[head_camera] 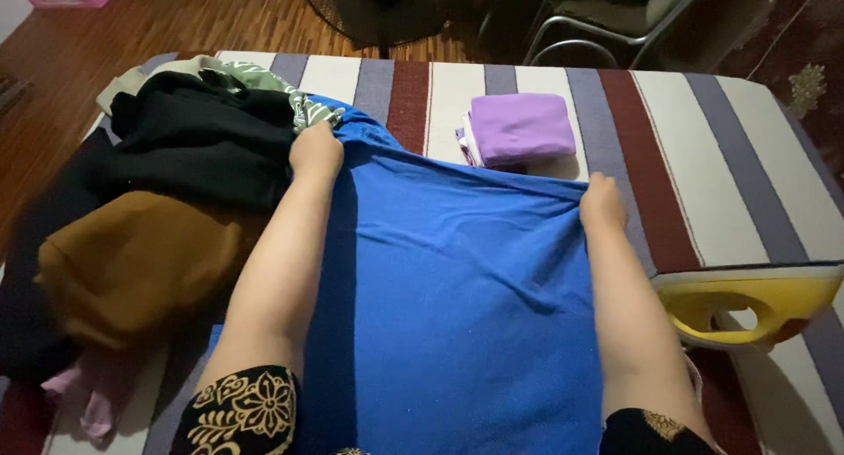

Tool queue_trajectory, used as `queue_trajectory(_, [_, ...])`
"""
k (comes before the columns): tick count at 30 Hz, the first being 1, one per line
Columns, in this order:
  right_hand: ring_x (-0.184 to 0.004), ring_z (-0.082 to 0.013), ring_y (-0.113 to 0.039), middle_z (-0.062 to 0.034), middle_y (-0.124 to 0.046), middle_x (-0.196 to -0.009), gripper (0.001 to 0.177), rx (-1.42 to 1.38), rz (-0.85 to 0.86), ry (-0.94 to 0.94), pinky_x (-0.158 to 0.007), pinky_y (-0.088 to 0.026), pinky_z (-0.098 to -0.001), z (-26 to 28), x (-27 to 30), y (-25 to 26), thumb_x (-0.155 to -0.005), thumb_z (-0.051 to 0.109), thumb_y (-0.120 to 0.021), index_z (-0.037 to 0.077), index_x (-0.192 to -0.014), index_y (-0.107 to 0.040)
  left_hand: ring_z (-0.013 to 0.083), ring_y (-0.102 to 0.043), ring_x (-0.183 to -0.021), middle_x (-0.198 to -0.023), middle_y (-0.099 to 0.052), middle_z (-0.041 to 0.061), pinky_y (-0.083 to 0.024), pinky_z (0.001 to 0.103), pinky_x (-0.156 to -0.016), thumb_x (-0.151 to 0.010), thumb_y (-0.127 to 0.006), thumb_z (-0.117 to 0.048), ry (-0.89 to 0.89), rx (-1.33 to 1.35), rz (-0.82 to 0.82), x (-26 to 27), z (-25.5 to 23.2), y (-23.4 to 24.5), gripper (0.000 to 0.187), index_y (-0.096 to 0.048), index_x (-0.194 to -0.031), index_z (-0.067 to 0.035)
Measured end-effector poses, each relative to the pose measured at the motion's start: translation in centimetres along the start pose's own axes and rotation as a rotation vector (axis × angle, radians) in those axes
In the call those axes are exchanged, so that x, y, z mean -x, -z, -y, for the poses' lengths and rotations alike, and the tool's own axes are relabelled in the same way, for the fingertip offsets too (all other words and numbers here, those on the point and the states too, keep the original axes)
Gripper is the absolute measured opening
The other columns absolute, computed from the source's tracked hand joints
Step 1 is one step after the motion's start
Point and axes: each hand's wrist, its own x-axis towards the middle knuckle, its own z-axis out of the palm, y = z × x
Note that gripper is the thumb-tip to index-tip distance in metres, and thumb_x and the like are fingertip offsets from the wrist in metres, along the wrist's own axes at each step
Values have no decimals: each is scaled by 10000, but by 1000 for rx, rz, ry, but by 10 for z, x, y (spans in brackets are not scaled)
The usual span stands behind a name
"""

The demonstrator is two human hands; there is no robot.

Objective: Ironing a blue t-shirt and then folding it on a striped surface.

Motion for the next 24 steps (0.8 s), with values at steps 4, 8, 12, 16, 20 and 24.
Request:
queue_trajectory(4, [-1129,-526,-594,-286,-629,-1233,323,-202,2,-336,-911,-474,-634,8,0,5,-1011,132,-394,4,-1163,-649,441,-680,-1031,-1072,-712,262,-529,541,-900,-905,-529,-137,109,188,-21,5,-1,-38,303,-712,-1139,-79])
queue_trajectory(8, [-1173,-515,-570,-297,-605,-1275,359,-456,-126,-472,-1005,-428,-584,16,10,-3,-1082,214,-352,0,-1231,-599,455,-597,-1161,-1257,-608,265,-476,585,-969,-857,-640,-204,54,155,-66,41,-10,-53,624,-466,-1448,-101])
queue_trajectory(12, [-1176,-446,-624,-259,-648,-1302,328,136,-660,5,-957,-452,-504,5,21,-49,-944,124,-491,63,-1253,-584,382,-498,-1285,-1359,-531,207,-397,631,-1013,-793,-753,-301,-205,-164,-399,60,4,-84,820,-393,-1513,-142])
queue_trajectory(16, [-1079,-429,-636,-251,-667,-1166,285,-77,-717,-71,-906,-483,-490,6,30,-44,-878,131,-584,27,-1143,-604,337,-517,-1205,-1298,-551,157,-409,587,-927,-814,-768,-336,-215,-179,-416,63,18,-96,726,-467,-1445,-141])
queue_trajectory(20, [-973,-381,-665,-156,-716,-987,154,-225,-225,148,-892,-516,-502,10,36,-43,-875,219,-625,102,-948,-695,307,-545,-1162,-1233,-573,79,-420,513,-932,-982,-720,-367,-185,-177,-240,64,24,-106,351,-595,-1246,-173])
queue_trajectory(24, [-1216,-349,-648,-102,-721,-1239,317,-136,-200,66,-1069,-506,-486,8,30,-54,-947,289,-591,151,-1203,-717,344,-497,-1255,-1351,-565,110,-403,513,-964,-965,-675,-373,-205,-160,-299,70,18,-92,362,-645,-1286,-208])
